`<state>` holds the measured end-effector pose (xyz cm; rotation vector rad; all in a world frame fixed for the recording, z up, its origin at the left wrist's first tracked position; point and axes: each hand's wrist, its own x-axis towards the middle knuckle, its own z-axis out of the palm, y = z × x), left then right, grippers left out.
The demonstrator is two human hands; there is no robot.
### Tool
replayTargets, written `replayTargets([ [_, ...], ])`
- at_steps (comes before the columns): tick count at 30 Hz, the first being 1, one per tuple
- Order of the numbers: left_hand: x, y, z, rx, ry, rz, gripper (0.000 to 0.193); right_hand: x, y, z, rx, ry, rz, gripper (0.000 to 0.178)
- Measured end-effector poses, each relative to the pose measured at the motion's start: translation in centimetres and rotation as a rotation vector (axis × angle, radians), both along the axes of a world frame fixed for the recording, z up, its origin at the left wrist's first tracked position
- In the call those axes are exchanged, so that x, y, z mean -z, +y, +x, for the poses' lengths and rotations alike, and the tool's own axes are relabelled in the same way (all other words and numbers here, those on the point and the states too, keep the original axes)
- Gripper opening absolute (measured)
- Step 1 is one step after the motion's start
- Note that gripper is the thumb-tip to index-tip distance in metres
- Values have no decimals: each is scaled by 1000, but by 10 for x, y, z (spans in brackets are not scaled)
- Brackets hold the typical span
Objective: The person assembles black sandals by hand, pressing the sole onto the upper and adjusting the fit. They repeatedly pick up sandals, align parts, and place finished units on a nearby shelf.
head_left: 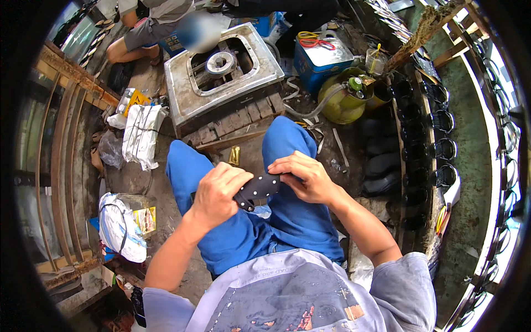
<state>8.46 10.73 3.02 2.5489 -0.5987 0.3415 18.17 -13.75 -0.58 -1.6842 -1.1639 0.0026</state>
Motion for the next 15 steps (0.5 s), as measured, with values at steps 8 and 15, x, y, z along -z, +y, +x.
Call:
replayTargets([
  [8,-4,7,-7,6,62,27,35,-14,14,-21,111,186,-82,19],
  [15,-6,16,-11,51,77,105,28,-10,18,-21,103,160,-92,18],
])
